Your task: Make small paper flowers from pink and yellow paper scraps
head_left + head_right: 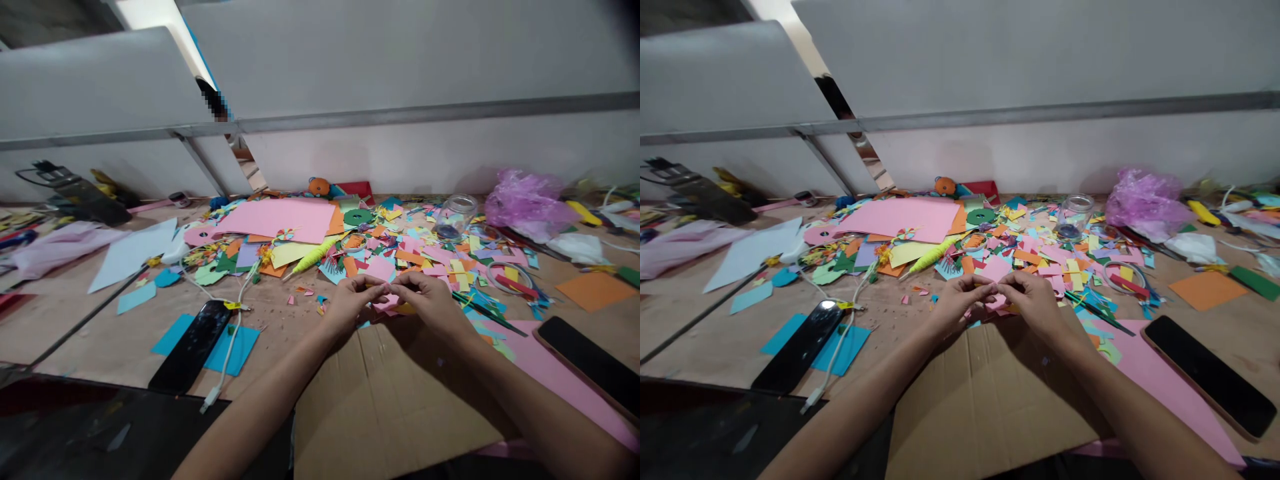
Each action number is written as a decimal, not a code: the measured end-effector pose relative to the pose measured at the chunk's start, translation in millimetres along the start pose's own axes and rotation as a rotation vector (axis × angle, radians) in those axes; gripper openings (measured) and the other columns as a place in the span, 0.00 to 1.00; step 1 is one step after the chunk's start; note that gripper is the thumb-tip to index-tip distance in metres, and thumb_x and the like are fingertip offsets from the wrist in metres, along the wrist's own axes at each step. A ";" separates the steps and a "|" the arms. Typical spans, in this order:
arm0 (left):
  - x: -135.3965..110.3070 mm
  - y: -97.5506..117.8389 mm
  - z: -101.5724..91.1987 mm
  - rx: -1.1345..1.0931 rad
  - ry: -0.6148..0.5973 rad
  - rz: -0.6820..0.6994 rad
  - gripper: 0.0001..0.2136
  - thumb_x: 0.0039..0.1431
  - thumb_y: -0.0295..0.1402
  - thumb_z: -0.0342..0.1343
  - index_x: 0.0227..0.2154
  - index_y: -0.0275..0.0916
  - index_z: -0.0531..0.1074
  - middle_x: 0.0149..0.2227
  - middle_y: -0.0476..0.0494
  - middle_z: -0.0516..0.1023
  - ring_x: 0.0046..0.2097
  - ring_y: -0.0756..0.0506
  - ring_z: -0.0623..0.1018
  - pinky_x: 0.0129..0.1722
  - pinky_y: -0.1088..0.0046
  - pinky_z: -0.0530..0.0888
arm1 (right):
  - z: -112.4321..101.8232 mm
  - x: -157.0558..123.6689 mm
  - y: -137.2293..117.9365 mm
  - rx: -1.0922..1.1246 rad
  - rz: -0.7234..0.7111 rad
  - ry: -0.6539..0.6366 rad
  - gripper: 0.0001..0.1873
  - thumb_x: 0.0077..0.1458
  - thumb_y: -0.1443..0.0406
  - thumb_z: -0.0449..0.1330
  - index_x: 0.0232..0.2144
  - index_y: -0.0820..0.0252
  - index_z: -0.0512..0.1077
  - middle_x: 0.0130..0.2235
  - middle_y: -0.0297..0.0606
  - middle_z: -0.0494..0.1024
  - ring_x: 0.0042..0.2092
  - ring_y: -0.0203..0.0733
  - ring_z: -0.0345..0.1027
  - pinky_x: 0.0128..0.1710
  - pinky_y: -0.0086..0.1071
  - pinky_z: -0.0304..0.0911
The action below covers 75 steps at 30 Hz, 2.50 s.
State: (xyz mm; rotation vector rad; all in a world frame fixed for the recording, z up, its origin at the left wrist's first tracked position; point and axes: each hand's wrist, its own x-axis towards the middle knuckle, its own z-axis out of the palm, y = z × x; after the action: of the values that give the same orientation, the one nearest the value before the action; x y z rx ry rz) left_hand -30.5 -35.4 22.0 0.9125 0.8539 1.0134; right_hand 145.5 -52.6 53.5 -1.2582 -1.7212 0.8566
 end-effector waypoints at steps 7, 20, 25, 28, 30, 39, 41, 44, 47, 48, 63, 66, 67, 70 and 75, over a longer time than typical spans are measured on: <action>1.1 1.7 0.7 -0.074 0.015 -0.025 0.18 0.40 0.40 0.74 0.31 0.33 0.78 0.31 0.45 0.81 0.30 0.51 0.79 0.35 0.74 0.76 | -2.1 1.5 2.5 -0.034 -0.019 -0.014 0.13 0.59 0.58 0.60 0.27 0.58 0.76 0.29 0.36 0.78 0.32 0.41 0.70 0.31 0.32 0.61; 1.2 0.9 -0.8 -0.031 -0.009 0.004 0.17 0.42 0.41 0.73 0.31 0.35 0.77 0.30 0.46 0.79 0.30 0.51 0.78 0.32 0.76 0.74 | -0.3 1.6 1.4 0.022 -0.012 -0.017 0.11 0.58 0.59 0.61 0.28 0.58 0.77 0.31 0.36 0.79 0.33 0.42 0.71 0.33 0.32 0.63; 2.3 -0.2 -4.4 0.037 -0.003 -0.021 0.19 0.44 0.43 0.72 0.33 0.35 0.77 0.28 0.47 0.77 0.28 0.51 0.75 0.25 0.78 0.70 | -3.4 3.5 7.6 -0.012 -0.034 -0.024 0.10 0.60 0.60 0.60 0.30 0.58 0.77 0.32 0.36 0.80 0.34 0.42 0.72 0.34 0.33 0.64; 2.3 3.7 -5.9 0.033 0.059 0.002 0.19 0.42 0.44 0.72 0.32 0.35 0.77 0.30 0.46 0.77 0.30 0.51 0.75 0.26 0.78 0.70 | -10.2 9.6 20.7 -0.107 -0.097 -0.003 0.09 0.61 0.60 0.59 0.36 0.57 0.78 0.36 0.37 0.81 0.37 0.43 0.73 0.36 0.34 0.64; 1.6 8.1 -6.3 0.040 0.098 0.004 0.20 0.42 0.44 0.72 0.33 0.36 0.76 0.30 0.47 0.76 0.28 0.52 0.74 0.22 0.79 0.67 | -15.0 14.2 30.2 -0.240 -0.119 -0.033 0.08 0.60 0.62 0.59 0.37 0.57 0.78 0.38 0.39 0.81 0.36 0.43 0.73 0.37 0.34 0.64; 3.3 18.1 -5.4 -0.011 0.121 0.050 0.22 0.40 0.44 0.73 0.33 0.35 0.75 0.33 0.46 0.78 0.29 0.53 0.73 0.26 0.79 0.70 | -35.0 21.9 34.8 -0.794 -0.042 -0.219 0.06 0.59 0.63 0.61 0.35 0.55 0.79 0.39 0.38 0.81 0.40 0.45 0.73 0.31 0.30 0.55; 3.0 18.6 -4.9 0.007 0.118 0.049 0.22 0.40 0.44 0.73 0.32 0.35 0.74 0.33 0.45 0.78 0.29 0.53 0.73 0.27 0.78 0.70 | -43.8 21.8 34.2 -0.865 0.000 -0.239 0.07 0.60 0.63 0.60 0.35 0.55 0.79 0.39 0.38 0.81 0.41 0.45 0.72 0.30 0.30 0.54; 1.4 18.1 -4.5 0.018 0.116 0.045 0.22 0.40 0.44 0.73 0.33 0.35 0.74 0.32 0.46 0.77 0.29 0.53 0.73 0.25 0.79 0.68 | -52.8 19.9 38.8 -0.947 0.032 -0.240 0.08 0.60 0.65 0.59 0.36 0.54 0.79 0.42 0.39 0.80 0.43 0.46 0.72 0.30 0.31 0.53; 0.4 15.6 -4.6 0.018 0.114 0.023 0.21 0.41 0.44 0.73 0.33 0.36 0.74 0.31 0.47 0.76 0.27 0.53 0.72 0.21 0.81 0.64 | -52.7 17.3 43.8 -0.975 0.016 -0.280 0.08 0.59 0.66 0.59 0.39 0.55 0.78 0.43 0.41 0.79 0.43 0.46 0.72 0.31 0.31 0.53; 0.5 14.5 -4.6 0.019 0.112 0.022 0.21 0.41 0.44 0.73 0.33 0.36 0.74 0.30 0.48 0.76 0.27 0.54 0.72 0.21 0.81 0.63 | -51.3 16.7 44.3 -0.987 0.011 -0.285 0.08 0.59 0.66 0.58 0.39 0.56 0.78 0.42 0.41 0.79 0.43 0.46 0.72 0.31 0.31 0.53; 1.0 8.4 -4.8 -0.007 0.046 0.066 0.16 0.44 0.39 0.72 0.32 0.36 0.76 0.32 0.46 0.78 0.31 0.52 0.74 0.30 0.77 0.69 | -44.3 7.1 23.0 -0.128 0.087 -0.046 0.12 0.60 0.55 0.54 0.35 0.56 0.69 0.30 0.34 0.75 0.29 0.40 0.66 0.29 0.31 0.60; 1.8 7.7 -4.9 -0.010 0.042 0.089 0.16 0.43 0.39 0.73 0.31 0.36 0.76 0.33 0.45 0.79 0.32 0.51 0.75 0.32 0.76 0.69 | -40.2 5.0 22.9 -0.083 0.052 -0.081 0.16 0.61 0.54 0.54 0.44 0.56 0.73 0.32 0.35 0.75 0.33 0.43 0.68 0.32 0.33 0.62; 2.1 7.4 -5.0 -0.008 0.040 0.098 0.16 0.43 0.40 0.73 0.31 0.36 0.76 0.33 0.45 0.79 0.32 0.51 0.75 0.33 0.76 0.70 | -38.6 4.3 23.0 -0.074 0.052 -0.099 0.19 0.63 0.53 0.53 0.48 0.56 0.72 0.32 0.35 0.74 0.33 0.43 0.68 0.32 0.33 0.63; 2.8 6.2 -5.7 -0.008 0.037 0.105 0.17 0.42 0.40 0.73 0.32 0.36 0.76 0.33 0.46 0.79 0.33 0.51 0.75 0.33 0.76 0.70 | -33.7 2.1 21.4 -0.061 0.034 -0.146 0.23 0.65 0.52 0.50 0.54 0.56 0.70 0.35 0.38 0.76 0.34 0.44 0.70 0.33 0.34 0.65; 3.3 3.6 -7.2 -0.021 0.015 0.086 0.17 0.44 0.40 0.72 0.32 0.36 0.76 0.32 0.47 0.78 0.33 0.51 0.75 0.31 0.77 0.69 | -26.7 -0.7 16.0 -0.131 -0.041 -0.184 0.19 0.65 0.52 0.52 0.50 0.55 0.72 0.49 0.41 0.78 0.49 0.49 0.71 0.47 0.38 0.64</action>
State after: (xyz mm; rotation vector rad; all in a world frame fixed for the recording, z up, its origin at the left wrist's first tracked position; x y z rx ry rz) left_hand -37.2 -29.8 22.0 0.9311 0.8213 1.1028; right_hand 176.1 -47.5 50.9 -1.2570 -1.9702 0.8705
